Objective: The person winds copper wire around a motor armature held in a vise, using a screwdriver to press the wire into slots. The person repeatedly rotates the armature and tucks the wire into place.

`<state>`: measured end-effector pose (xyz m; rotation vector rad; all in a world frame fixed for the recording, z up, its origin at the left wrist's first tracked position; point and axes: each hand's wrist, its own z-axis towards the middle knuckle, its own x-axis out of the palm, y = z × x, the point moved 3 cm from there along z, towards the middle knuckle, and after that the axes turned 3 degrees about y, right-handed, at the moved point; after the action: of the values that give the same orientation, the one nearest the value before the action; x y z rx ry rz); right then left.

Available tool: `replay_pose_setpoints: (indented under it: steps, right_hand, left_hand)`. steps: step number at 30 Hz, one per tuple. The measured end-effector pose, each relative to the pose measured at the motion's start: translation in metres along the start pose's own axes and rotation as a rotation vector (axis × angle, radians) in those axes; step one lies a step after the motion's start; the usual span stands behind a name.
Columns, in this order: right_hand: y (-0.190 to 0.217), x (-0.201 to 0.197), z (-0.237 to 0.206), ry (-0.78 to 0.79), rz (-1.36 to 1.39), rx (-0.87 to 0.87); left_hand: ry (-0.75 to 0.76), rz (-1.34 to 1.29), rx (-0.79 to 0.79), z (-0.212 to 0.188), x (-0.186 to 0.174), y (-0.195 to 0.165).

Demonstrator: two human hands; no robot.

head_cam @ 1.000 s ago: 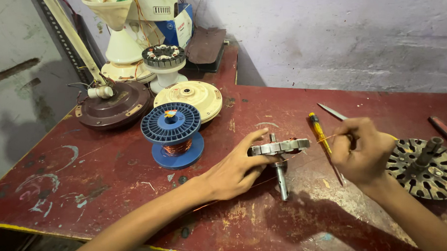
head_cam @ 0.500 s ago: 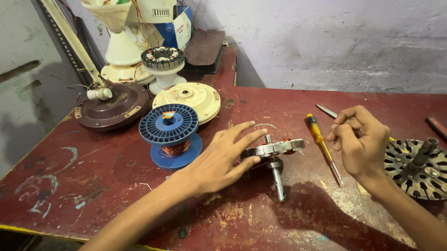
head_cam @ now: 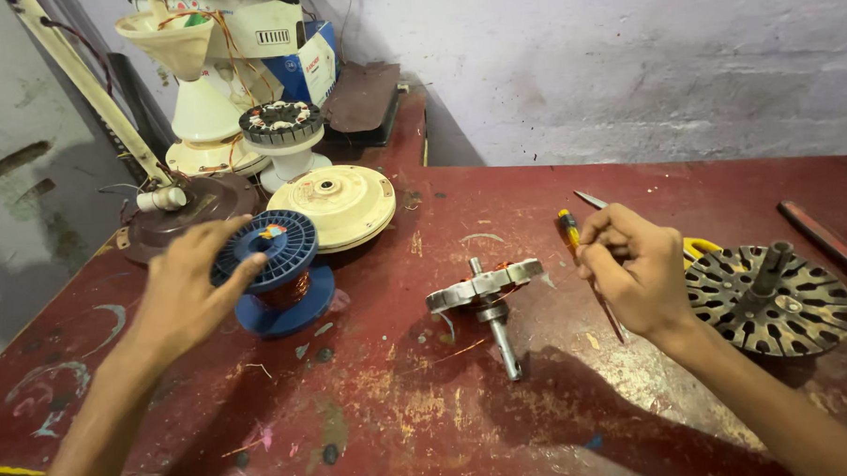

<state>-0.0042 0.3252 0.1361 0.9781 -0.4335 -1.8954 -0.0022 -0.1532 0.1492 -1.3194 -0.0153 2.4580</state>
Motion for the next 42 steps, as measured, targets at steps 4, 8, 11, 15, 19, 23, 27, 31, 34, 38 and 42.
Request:
replay_pose_setpoints:
  steps: [4, 8, 11, 15, 19, 23, 27, 31, 34, 38, 42]
  right_hand:
    - [0.007, 0.002, -0.002, -0.011, -0.002, -0.105]
    - [0.000, 0.001, -0.001, 0.005, 0.017, -0.078]
    - [-0.004, 0.005, 0.001, 0.041, -0.009, -0.101]
    - [0.003, 0.010, -0.004, 0.061, -0.191, -0.087]
    - [0.033, 0.025, -0.018, 0.100, -0.217, -0.469]
    - [0.045, 0.033, -0.022, 0.228, -0.300, -0.484]
    - [0.047, 0.040, -0.023, 0.327, -0.226, -0.475]
    - [0.040, 0.043, -0.023, 0.338, -0.221, -0.406]
    - [0.032, 0.041, -0.020, 0.309, -0.253, -0.353]
    - [0.026, 0.038, -0.019, 0.290, -0.255, -0.381]
    - [0.022, 0.040, -0.020, 0.263, -0.275, -0.403]
  left_hand:
    - [-0.132, -0.167, -0.093, -0.003, 0.014, 0.031]
    - [-0.022, -0.540, -0.371, -0.002, 0.038, 0.060]
    - [0.159, -0.883, -0.545, -0.005, 0.060, 0.061]
    - [0.084, -1.009, -0.393, 0.002, 0.069, 0.037]
    - [0.157, -0.900, -0.377, 0.003, 0.081, 0.010]
    - [0.203, -0.711, -0.236, -0.002, 0.090, -0.002]
    - [0.132, -0.390, -0.163, -0.003, 0.090, 0.015]
    - [0.260, -0.108, -0.205, -0.007, 0.090, 0.042]
    - [0.306, -0.237, -0.274, -0.022, 0.082, 0.063]
    - [0.341, 0.163, -0.542, -0.052, 0.044, 0.116]
    - [0.369, 0.262, -0.697, -0.088, 0.028, 0.149]
